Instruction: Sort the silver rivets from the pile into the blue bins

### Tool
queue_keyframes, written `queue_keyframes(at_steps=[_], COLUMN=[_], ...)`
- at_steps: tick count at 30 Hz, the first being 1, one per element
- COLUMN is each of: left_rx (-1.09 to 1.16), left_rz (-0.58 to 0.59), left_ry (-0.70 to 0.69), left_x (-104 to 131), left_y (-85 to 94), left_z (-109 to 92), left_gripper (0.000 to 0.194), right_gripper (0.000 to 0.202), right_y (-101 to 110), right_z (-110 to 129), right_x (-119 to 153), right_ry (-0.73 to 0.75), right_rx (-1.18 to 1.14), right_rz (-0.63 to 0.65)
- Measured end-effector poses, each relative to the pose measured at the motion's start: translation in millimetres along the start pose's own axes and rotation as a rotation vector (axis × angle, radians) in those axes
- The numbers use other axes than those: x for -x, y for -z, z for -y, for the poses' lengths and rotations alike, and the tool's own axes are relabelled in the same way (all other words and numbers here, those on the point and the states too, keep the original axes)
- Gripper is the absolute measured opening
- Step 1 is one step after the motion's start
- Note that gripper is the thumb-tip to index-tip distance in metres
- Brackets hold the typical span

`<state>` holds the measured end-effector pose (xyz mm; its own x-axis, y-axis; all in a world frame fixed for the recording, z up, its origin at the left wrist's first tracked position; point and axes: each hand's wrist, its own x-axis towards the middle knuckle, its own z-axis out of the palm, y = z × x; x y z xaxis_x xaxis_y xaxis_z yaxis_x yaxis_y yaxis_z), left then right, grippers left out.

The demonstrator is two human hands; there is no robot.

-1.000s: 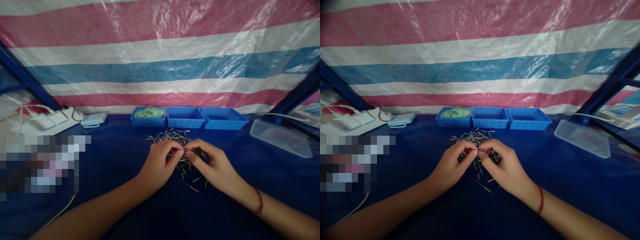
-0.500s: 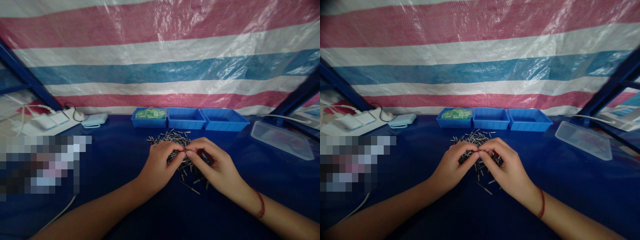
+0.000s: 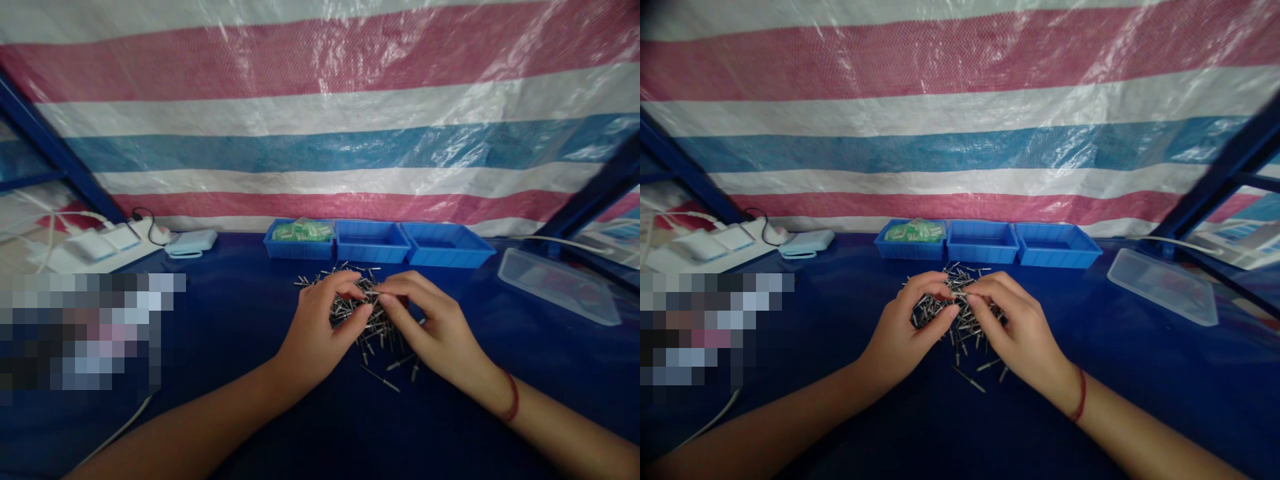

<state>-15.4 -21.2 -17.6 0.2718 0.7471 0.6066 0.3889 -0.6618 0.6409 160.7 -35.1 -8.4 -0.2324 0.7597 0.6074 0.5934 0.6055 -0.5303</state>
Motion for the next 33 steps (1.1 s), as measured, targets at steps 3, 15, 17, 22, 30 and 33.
queue_keyframes(at_steps=[3,15,17,22,30,33], left_rx=[-0.009,-0.205,-0.269,-0.366,-0.345,-0.381], left_rz=[0.034,0.242,0.288,0.361,0.411,0.418], left_ry=[-0.001,-0.001,-0.002,-0.033,-0.046,-0.057], left_x=[0.2,-5.6,-8.8,-9.8,-8.0,-9.6], left_y=[-1.7,8.7,13.1,14.8,9.6,15.0], left_z=[2.5,1.6,4.5,11.6,10.2,8.3], left_gripper=[0.034,0.018,0.016,0.018,0.013,0.011], right_gripper=[0.012,0.023,0.022,0.030,0.043,0.044], right_y=[8.2,19.0,19.4,20.1,15.4,14.3], right_z=[-20.4,-60.6,-53.1,-59.6,-89.7,-86.9], right_x=[-17.1,-22.5,-18.1,-15.3,-18.2,-16.7], right_ry=[0.043,0.038,0.054,0.078,0.023,0.033], right_rx=[0.235,0.614,0.569,0.703,0.840,0.813], right_rz=[-0.234,-0.193,-0.149,-0.073,0.026,-0.009])
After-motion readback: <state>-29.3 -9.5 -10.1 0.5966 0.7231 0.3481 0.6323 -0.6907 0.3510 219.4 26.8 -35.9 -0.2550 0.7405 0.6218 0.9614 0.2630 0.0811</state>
